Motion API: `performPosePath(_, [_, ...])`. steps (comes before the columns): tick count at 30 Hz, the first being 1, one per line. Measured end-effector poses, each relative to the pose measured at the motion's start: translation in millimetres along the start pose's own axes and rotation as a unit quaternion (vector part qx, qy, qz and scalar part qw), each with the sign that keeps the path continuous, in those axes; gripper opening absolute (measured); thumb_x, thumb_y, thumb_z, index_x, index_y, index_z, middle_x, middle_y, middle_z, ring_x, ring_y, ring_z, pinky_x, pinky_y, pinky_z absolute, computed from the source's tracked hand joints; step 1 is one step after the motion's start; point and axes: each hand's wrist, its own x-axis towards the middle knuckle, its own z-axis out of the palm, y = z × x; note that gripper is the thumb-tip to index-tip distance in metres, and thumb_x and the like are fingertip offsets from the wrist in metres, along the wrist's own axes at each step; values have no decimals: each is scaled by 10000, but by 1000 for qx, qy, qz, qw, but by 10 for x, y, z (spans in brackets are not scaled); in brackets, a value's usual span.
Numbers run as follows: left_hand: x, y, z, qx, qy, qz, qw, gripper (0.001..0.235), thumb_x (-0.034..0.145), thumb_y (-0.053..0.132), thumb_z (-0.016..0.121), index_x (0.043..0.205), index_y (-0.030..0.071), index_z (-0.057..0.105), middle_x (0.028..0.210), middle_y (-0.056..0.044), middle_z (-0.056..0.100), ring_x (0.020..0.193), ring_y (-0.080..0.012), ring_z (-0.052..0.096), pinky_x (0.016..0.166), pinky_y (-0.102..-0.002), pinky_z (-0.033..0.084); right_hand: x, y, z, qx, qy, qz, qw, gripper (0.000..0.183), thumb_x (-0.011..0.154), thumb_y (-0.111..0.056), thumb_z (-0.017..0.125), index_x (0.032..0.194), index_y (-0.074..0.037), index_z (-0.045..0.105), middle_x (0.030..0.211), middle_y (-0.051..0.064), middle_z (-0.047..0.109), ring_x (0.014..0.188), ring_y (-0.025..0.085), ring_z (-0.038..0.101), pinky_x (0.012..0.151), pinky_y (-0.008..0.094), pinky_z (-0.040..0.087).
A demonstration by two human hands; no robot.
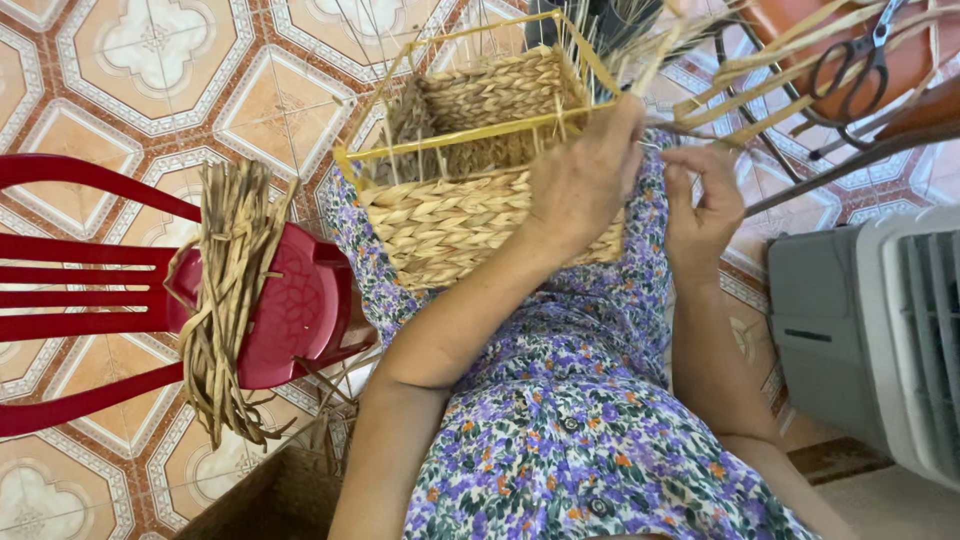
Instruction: The person weaves a rectangular basket by hand, interlacing dried palm strips through a yellow plastic frame. They repeatedly pull and tuck the strips to build up the basket walls.
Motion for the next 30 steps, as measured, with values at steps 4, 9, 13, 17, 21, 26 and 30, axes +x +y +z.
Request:
performPosePath(4, [195, -298, -527, -28, 109, -21, 993, 157, 1017, 156, 663, 1003, 199, 512, 771, 50, 642, 583, -74, 626, 464, -282, 432, -111, 617, 190, 141, -80, 180, 970, 319, 1038, -118, 672, 1340, -19, 637, 1227, 37, 672, 1109, 131, 633, 989, 287, 517])
performPosePath(9, [220, -539, -1391, -338, 165, -70, 924, 222, 1034, -32, 690, 1013, 88, 504, 850, 25, 555, 677, -36, 474, 590, -196, 366, 149, 1111, 330, 160, -58, 181, 969, 516, 1125, -179, 667, 1548, 30, 458, 1496, 52, 580, 1376, 153, 563, 1163, 303, 431])
performPosePath(13, [147, -677, -1853, -437, 151, -58, 885, 278, 1018, -77, 696, 1076, 84, 477, 816, 30, 554, 629, 1, 419, 563, -148, 315, 603, 1034, 180, 358, 24, 323, 876, 528, 1104, -247, 632, 1542, 15, 496, 1216, 84, 585, 1041, 178, 528, 904, 330, 435])
performPosePath(17, [82, -1034, -1942, -444, 141, -35, 884, 208, 1057, -41, 658, 1147, 61, 500, 917, -2, 573, 736, -10, 483, 657, -157, 381, 734, 755, -111, 436, -49, 257, 861, 474, 1107, -169, 595, 1501, 54, 455, 1387, 118, 632, 1256, 209, 650, 1125, 366, 544])
performPosePath(21, [-111, -1521, -1777, -270, 106, -58, 955, 184, 1104, 10, 552, 1281, -6, 600, 1195, -99, 702, 980, -97, 609, 899, -227, 490, 414, 640, -50, 347, -3, 204, 916, 506, 1056, -53, 623, 1522, 34, 447, 1411, 109, 611, 1262, 185, 630, 1117, 329, 524])
performPosePath(26, [-526, -2027, -1486, -64, 81, -117, 988, 220, 1077, 56, 589, 1269, 51, 696, 1209, -108, 738, 1088, -245, 673, 955, -364, 517, -31, 770, 206, 179, 33, 198, 963, 485, 1055, -30, 673, 1487, 25, 459, 1351, 102, 603, 1214, 155, 602, 1065, 300, 509])
performPosePath(30, [-808, -2223, -1409, 19, 51, -159, 986, 213, 1031, 111, 661, 1233, 73, 718, 1131, -128, 738, 1044, -315, 690, 897, -398, 548, -158, 946, 296, 102, -21, 178, 979, 475, 1087, -40, 681, 1497, 29, 452, 1393, 108, 581, 1240, 152, 576, 1106, 294, 479])
